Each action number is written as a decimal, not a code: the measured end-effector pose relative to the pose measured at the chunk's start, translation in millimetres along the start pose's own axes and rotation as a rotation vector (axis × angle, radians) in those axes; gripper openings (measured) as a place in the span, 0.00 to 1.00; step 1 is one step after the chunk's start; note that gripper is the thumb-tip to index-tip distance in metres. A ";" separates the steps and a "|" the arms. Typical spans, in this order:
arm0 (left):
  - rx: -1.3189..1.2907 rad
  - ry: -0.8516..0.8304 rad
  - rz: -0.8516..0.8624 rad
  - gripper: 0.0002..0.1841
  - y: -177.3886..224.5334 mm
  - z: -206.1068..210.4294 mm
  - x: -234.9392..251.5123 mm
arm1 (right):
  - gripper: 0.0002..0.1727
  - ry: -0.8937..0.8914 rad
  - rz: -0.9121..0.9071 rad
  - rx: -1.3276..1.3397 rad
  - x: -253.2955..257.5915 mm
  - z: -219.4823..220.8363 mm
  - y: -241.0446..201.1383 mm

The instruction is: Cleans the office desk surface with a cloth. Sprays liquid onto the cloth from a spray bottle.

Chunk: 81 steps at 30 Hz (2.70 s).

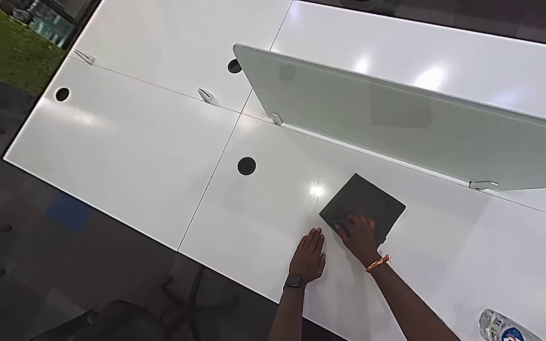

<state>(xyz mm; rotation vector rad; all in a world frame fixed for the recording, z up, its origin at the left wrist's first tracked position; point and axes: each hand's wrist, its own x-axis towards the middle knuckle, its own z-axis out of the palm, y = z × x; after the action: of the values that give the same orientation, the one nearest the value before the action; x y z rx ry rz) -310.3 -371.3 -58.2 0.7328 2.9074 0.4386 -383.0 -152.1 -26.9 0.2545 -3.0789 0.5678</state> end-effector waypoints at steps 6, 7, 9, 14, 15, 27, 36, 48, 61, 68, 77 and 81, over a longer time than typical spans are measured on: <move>0.007 0.019 0.012 0.33 -0.8 1.4 0.8 | 0.20 0.074 0.028 0.025 0.7 -1.6 -7.9; 0.005 0.020 0.011 0.33 -1.2 1.4 0.5 | 0.20 0.101 0.030 0.031 1.8 -2.5 -10.2; 0.002 0.013 0.007 0.33 -1.0 0.3 0.3 | 0.19 0.165 0.027 0.046 3.7 -5.3 -14.3; -0.020 0.007 0.008 0.33 -1.5 0.9 0.5 | 0.18 0.199 0.005 0.073 11.0 -9.3 -32.9; -0.028 0.014 0.011 0.33 -1.9 1.6 0.4 | 0.19 0.177 0.008 0.062 12.3 -6.5 -36.2; -0.026 0.000 0.001 0.33 -1.5 0.3 0.7 | 0.21 0.013 0.041 -0.048 -34.0 6.3 -21.8; -0.009 0.001 0.005 0.33 -1.2 0.1 1.4 | 0.19 0.088 0.033 -0.031 -83.4 1.5 4.3; -0.011 0.017 0.002 0.33 -1.1 0.3 0.9 | 0.53 0.013 0.274 -0.130 20.1 -19.5 -8.4; -0.003 0.023 -0.003 0.32 0.4 1.8 -0.7 | 0.60 -0.089 0.386 -0.239 43.2 10.7 1.9; 0.011 0.019 -0.013 0.33 0.3 2.6 -0.3 | 0.41 -0.042 0.339 -0.216 40.3 11.7 4.0; 0.000 0.005 -0.022 0.33 0.6 4.2 -1.6 | 0.37 0.017 0.327 -0.119 42.4 9.4 2.1; -0.027 -0.001 -0.034 0.32 1.5 2.2 -0.1 | 0.41 0.015 0.351 -0.131 48.6 7.7 0.3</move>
<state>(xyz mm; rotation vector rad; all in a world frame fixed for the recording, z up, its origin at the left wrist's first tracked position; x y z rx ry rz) -309.1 -369.6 -59.9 0.6792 2.9018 0.4726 -430.8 -162.3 -32.7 -0.2957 -3.1439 0.3643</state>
